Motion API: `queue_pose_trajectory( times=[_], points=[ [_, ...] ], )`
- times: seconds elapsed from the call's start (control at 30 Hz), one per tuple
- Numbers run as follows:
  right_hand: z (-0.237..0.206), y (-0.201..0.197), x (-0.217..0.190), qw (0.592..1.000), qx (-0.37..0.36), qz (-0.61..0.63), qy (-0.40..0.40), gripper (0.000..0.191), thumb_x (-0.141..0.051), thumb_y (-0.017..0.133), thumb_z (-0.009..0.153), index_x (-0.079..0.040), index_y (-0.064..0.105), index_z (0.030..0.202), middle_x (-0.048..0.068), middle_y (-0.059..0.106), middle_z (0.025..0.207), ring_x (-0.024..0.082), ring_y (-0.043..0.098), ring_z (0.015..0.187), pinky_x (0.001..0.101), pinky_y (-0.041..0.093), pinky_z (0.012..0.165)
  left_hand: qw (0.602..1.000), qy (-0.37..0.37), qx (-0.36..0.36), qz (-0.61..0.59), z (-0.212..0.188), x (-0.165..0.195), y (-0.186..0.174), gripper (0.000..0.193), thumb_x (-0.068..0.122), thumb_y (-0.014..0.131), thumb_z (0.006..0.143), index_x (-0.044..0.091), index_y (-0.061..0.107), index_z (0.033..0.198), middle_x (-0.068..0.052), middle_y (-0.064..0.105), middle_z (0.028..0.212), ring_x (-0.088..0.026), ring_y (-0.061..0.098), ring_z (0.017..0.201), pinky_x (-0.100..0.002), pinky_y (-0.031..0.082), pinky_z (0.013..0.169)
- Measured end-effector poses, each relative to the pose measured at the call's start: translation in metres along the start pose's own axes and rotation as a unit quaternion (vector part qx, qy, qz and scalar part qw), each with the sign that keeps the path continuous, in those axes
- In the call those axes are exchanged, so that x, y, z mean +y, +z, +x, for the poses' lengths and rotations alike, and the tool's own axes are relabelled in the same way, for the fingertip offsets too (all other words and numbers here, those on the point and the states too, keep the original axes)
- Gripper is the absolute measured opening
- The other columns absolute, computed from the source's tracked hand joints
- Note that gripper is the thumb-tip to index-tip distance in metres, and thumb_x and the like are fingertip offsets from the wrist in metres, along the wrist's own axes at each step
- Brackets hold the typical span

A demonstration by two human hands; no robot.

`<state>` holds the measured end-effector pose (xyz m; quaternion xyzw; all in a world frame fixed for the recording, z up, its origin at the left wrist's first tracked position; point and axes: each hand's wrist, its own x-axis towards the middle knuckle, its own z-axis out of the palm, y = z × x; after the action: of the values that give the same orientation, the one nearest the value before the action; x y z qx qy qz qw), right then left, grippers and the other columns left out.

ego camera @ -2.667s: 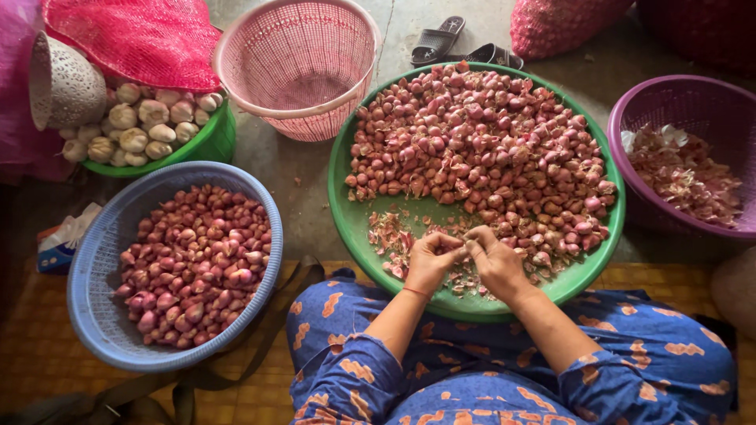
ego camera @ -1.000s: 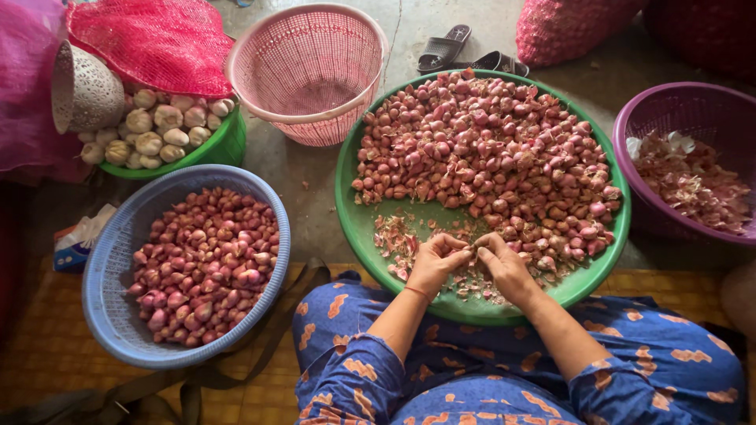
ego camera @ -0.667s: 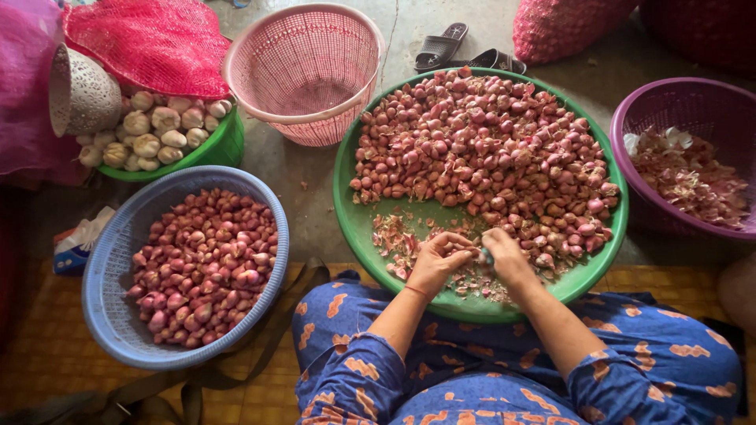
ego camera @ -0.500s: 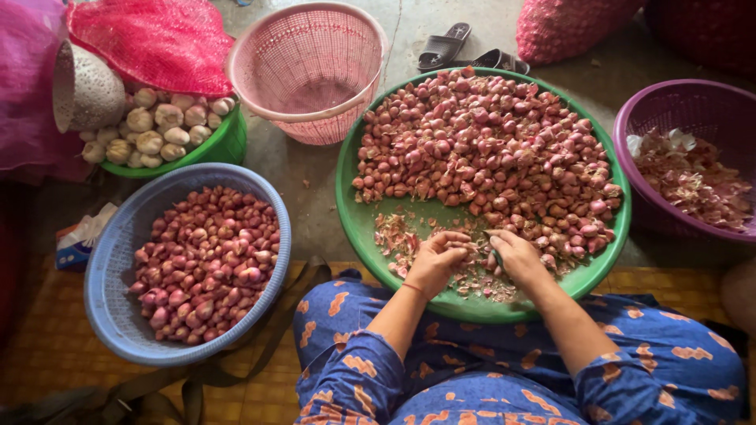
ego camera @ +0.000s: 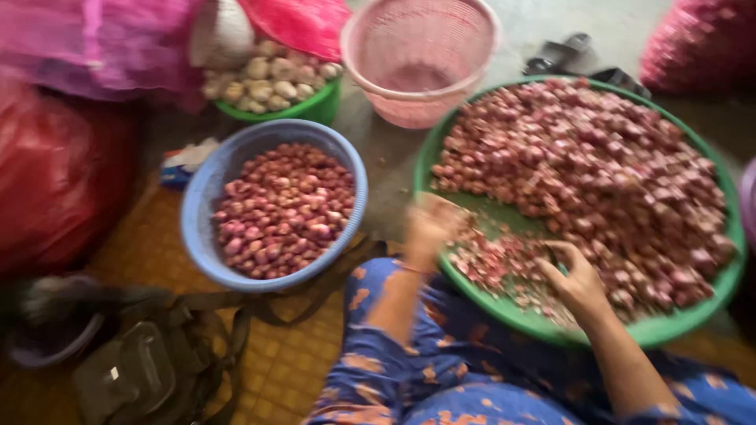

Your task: The person sits cross-legged on the floor and peels the dry outer skins off shallots by hand, one at a time, dropping the peeled shallots onto a large green tray and letting the skins fall onto the tray. Baskets of unpeeled shallots and garlic sit beside them, and a basket holds discarded peels.

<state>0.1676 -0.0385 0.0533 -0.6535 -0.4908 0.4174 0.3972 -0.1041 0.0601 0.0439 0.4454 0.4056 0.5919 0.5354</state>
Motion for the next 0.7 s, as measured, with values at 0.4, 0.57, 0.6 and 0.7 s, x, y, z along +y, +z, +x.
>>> queue_pose_trajectory(
  times=[0.4, 0.57, 0.6, 0.7],
  points=[
    [0.0, -0.053, 0.007, 0.986, 0.157, 0.036, 0.034, 0.023, -0.013, 0.07, 0.089, -0.006, 0.072, 0.111, 0.0, 0.068, 0.073, 0.009, 0.065, 0.058, 0.0274, 0.053, 0.05, 0.792, 0.321, -0.243, 0.459, -0.049, -0.007, 0.094, 0.053, 0.023, 0.085, 0.063, 0.027, 0.074, 0.115, 0.001, 0.061, 0.139, -0.035, 0.048, 0.137, -0.052, 0.044, 0.099],
    [-0.009, -0.077, 0.013, 0.977, 0.19, -0.086, 0.04, 0.023, -0.016, 0.074, 0.091, -0.006, 0.074, 0.112, 0.009, 0.069, 0.072, 0.017, 0.064, 0.059, 0.0317, 0.052, 0.055, 0.711, 0.266, -0.433, 0.487, -0.071, -0.066, 0.119, 0.048, 0.026, 0.082, 0.066, 0.027, 0.075, 0.113, 0.001, 0.062, 0.135, -0.03, 0.053, 0.132, -0.053, 0.048, 0.098],
    [-0.009, -0.077, 0.013, 0.969, 0.196, -0.149, -0.009, 0.023, -0.017, 0.074, 0.09, -0.008, 0.075, 0.111, 0.009, 0.07, 0.076, 0.019, 0.067, 0.064, 0.0335, 0.054, 0.06, 0.734, 0.238, -0.421, 0.477, -0.066, -0.069, 0.108, 0.031, 0.027, 0.078, 0.077, 0.026, 0.074, 0.108, 0.003, 0.065, 0.134, -0.028, 0.057, 0.134, -0.052, 0.048, 0.1],
    [-0.005, -0.064, 0.014, 0.916, 0.184, -0.326, -0.142, 0.024, -0.021, 0.075, 0.086, -0.015, 0.075, 0.109, 0.01, 0.072, 0.091, 0.027, 0.072, 0.076, 0.0403, 0.058, 0.07, 0.738, 0.258, -0.312, 0.54, -0.05, -0.064, 0.073, 0.011, 0.029, 0.079, 0.078, 0.023, 0.076, 0.085, 0.003, 0.069, 0.114, -0.032, 0.057, 0.132, -0.062, 0.037, 0.11]
  ],
)
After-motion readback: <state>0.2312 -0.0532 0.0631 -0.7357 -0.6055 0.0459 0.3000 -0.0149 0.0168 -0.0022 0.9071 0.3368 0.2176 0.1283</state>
